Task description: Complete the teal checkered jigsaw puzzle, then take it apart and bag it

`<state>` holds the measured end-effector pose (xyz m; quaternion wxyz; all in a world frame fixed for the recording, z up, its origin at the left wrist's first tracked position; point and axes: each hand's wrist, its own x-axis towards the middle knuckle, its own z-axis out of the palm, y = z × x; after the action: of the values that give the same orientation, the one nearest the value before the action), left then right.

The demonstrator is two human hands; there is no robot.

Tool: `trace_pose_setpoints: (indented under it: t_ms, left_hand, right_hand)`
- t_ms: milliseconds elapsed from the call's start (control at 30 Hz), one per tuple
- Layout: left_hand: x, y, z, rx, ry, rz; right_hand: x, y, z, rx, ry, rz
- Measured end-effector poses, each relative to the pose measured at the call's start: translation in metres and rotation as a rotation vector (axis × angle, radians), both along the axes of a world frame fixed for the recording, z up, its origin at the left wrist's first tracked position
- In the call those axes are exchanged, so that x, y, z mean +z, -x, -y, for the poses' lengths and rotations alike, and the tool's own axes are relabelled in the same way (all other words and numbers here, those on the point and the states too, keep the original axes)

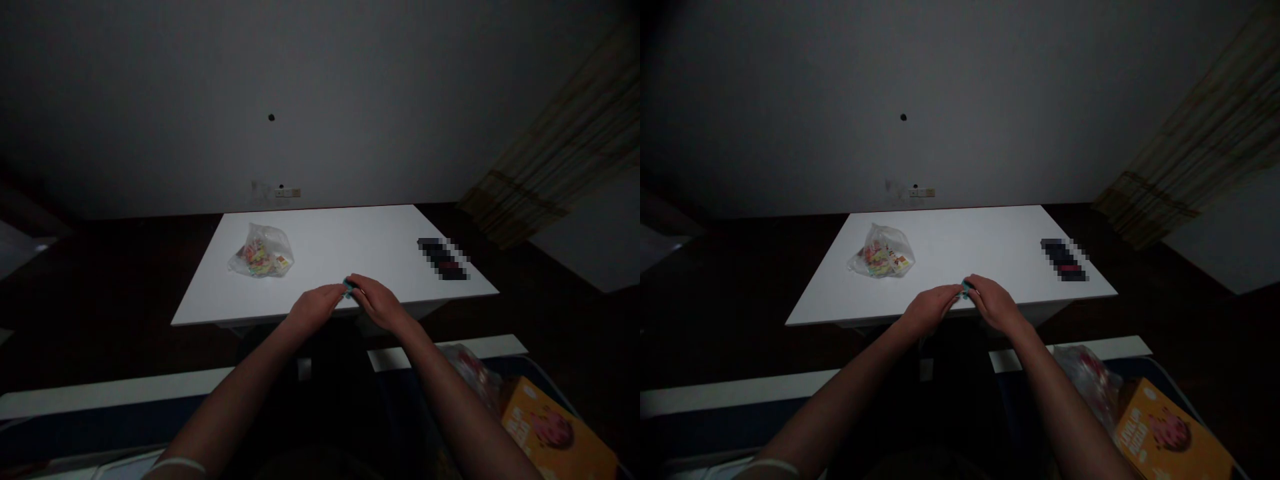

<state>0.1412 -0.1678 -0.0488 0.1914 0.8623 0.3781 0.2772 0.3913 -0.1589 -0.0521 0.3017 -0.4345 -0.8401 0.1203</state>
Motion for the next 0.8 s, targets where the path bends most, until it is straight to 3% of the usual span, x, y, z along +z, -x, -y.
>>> trace_pose_setpoints:
  t_ms: [200, 367, 433, 567, 700, 800]
  left_hand:
    - [0.015, 0.007, -0.012, 0.192, 0.278, 0.448]
    - [0.006, 0.007, -0.022, 0.225, 0.447, 0.731]
    - [0.004, 0.005, -0.023, 0.236, 0.511, 0.810]
    - [0.011, -0.003, -0.019, 0.255, 0.463, 0.858]
    - [0.024, -0.009, -0.019, 0.283, 0.342, 0.860]
    - [0.030, -0.008, -0.024, 0.320, 0.257, 0.831]
  right_hand:
    - [-0.008, -0.009, 0.009, 0.113, -0.112, 0.169]
    - [-0.021, -0.003, 0.018, 0.188, -0.141, 0.015]
    - [-0.022, 0.012, 0.018, 0.096, -0.101, -0.182]
    - [-0.006, 0.066, 0.003, -0.288, 0.128, -0.779]
    - [0.016, 0.125, -0.015, -0.208, 0.378, -1.323]
    - [0.027, 0.157, -0.021, -0.135, 0.484, -1.520]
